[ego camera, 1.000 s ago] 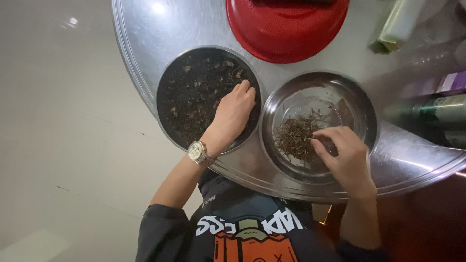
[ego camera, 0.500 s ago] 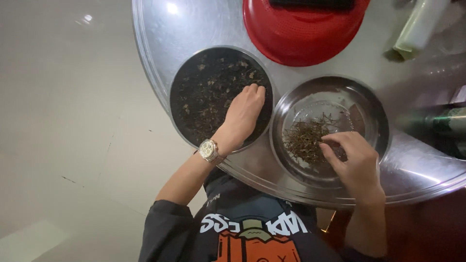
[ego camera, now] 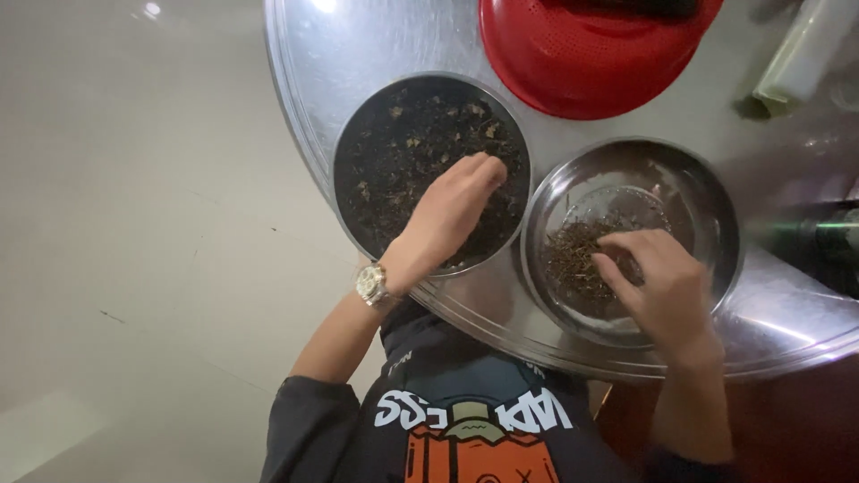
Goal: Sorting dried tea leaves by hand to remove stems or debris, moving them between metal trays.
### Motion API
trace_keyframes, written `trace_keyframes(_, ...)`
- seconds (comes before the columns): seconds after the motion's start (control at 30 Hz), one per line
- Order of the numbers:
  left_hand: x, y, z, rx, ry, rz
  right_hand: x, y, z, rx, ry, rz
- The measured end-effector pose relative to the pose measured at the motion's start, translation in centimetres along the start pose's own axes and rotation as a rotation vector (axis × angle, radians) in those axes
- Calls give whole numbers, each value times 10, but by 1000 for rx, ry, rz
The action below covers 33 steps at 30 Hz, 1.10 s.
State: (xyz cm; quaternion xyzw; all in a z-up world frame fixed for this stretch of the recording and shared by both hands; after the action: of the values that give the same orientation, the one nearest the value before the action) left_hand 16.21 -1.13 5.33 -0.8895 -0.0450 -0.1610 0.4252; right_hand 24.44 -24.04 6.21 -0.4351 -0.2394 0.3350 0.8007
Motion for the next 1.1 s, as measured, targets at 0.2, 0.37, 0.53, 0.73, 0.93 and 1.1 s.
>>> trace_keyframes(0.2,-28,-7,23,-222,-221,-185,17,13,18,14,30,-54)
trace_keyframes(0.37,-47,-15,21,-282,-279,-299,35,12,60,-56,-73,-21)
trace_keyframes(0.53,-59,12,5,-302,-229,-306,37,26,79,-18,-117,5)
trace_keyframes(0.73,-59,42,-32,-395,-163,-257,25,37,80,-34,-148,43)
trace_keyframes(0.93,-55,56,-40,-210,-27,-206,3,33,44,-66,-55,58)
trace_keyframes(1.1,-49,29,-33,213,101,-244,-15,21,-9,-69,-4,57)
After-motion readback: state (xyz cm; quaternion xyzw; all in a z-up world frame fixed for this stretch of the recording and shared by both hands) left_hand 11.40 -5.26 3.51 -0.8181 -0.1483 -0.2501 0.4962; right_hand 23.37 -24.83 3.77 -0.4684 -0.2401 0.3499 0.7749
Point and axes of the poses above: each hand's wrist, its own x-axis towards the middle knuckle, its own y-axis out of the palm, z = x × y, the point moved 7 cm from there along x, towards the middle knuckle, and after that the axes turned 15 degrees about y, right-handed, at the moved point
